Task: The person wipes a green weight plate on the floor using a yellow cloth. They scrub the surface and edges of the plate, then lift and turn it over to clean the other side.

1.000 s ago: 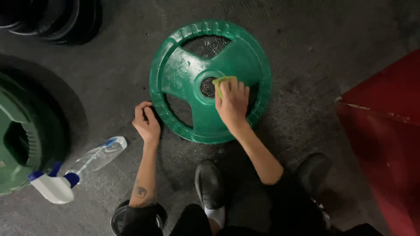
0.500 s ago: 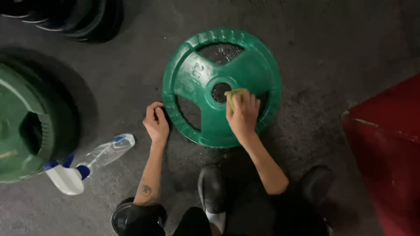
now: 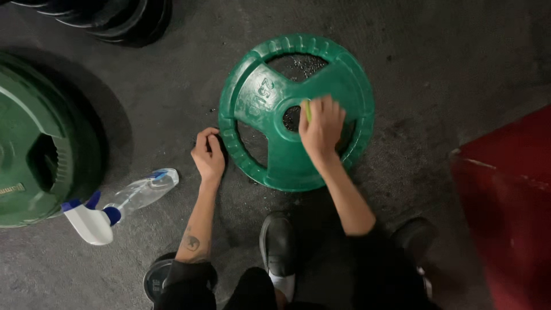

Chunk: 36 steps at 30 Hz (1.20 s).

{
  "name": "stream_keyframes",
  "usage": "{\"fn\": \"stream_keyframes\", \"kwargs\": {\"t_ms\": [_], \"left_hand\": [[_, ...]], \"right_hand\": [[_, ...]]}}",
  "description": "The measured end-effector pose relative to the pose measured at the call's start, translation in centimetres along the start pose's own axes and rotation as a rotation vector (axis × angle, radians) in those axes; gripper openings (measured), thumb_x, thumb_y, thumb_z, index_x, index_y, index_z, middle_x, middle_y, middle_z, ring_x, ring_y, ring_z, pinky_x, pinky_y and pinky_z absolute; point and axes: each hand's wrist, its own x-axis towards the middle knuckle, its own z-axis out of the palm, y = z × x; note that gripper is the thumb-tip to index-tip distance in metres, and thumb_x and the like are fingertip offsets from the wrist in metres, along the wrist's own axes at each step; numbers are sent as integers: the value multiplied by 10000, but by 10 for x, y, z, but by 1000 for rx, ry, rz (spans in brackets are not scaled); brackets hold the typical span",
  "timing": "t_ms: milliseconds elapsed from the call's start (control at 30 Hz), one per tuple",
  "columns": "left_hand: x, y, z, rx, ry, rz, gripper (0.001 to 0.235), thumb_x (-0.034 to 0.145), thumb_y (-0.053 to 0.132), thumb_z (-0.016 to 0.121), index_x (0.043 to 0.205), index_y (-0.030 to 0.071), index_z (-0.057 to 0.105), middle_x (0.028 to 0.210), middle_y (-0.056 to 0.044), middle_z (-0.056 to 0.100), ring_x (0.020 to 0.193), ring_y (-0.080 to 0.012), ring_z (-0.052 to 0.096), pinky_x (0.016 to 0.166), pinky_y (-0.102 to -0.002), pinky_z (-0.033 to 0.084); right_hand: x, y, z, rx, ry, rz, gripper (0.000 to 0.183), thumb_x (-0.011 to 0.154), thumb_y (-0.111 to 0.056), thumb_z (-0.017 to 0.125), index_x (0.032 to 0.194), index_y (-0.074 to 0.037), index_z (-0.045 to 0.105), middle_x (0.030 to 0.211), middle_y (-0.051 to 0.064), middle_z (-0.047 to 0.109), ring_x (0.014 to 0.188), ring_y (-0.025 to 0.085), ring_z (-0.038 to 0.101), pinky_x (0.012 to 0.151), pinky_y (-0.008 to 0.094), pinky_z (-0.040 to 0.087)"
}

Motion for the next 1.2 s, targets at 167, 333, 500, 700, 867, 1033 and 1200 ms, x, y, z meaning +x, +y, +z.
{"fn": "stream_keyframes", "kwargs": {"t_ms": [167, 333, 500, 700, 867, 1033, 1200], "left_hand": [[-2, 1, -1, 8, 19, 6, 216, 1038, 37, 512, 1021, 114, 713, 774, -112, 711, 645, -296, 665, 638, -389, 530], [-2, -5, 0, -15, -5, 21, 252, 1053, 33, 464, 1026, 97, 707, 770, -116, 716, 588, -263, 636, 589, -369, 520], [1, 3, -1, -11, 6, 38, 210, 1037, 20, 496, 1043, 86, 695, 809, -127, 712, 613, -304, 629, 593, -381, 509], [0, 2, -2, -48, -4, 15, 235, 1031, 28, 487, 1035, 99, 711, 633, -119, 623, 497, -272, 564, 507, -369, 474], [1, 3, -2, -50, 19, 12, 233, 1025, 29, 510, 1022, 114, 727, 563, -98, 577, 458, -246, 544, 476, -342, 452], [1, 4, -3, -85, 7, 14, 248, 1034, 28, 489, 1042, 102, 726, 528, -73, 535, 426, -193, 495, 453, -310, 427], [-1, -2, 2, -99, 49, 31, 228, 1022, 10, 512, 1011, 89, 725, 693, -141, 699, 484, -327, 574, 485, -368, 455]], "right_hand": [[-5, -7, -16, 28, -30, 3, 275, 1042, -290, 600, 847, -106, 540, 836, 91, 537, 683, 290, 551, 584, 412, 384], [-29, -9, -18, -20, -46, 18, 332, 1076, -301, 557, 807, -126, 471, 775, 77, 445, 620, 267, 472, 573, 385, 350], [34, -7, 2, 67, 126, -69, 275, 1024, -239, 636, 818, -134, 487, 760, 33, 431, 594, 260, 483, 549, 382, 342], [-25, -29, -44, -8, -25, -22, 257, 1063, -251, 585, 847, -123, 530, 780, 63, 476, 604, 269, 513, 553, 401, 373], [5, -16, -14, 28, 49, -99, 305, 1064, -244, 571, 815, -118, 448, 750, 36, 406, 574, 271, 456, 534, 394, 347], [15, -28, -20, 36, 133, -135, 290, 1075, -217, 552, 822, -129, 440, 749, 14, 375, 535, 238, 397, 493, 374, 319], [-24, -29, -28, 143, -24, -29, 312, 1108, -237, 524, 826, -122, 459, 791, 18, 428, 638, 144, 404, 594, 324, 354]]}}
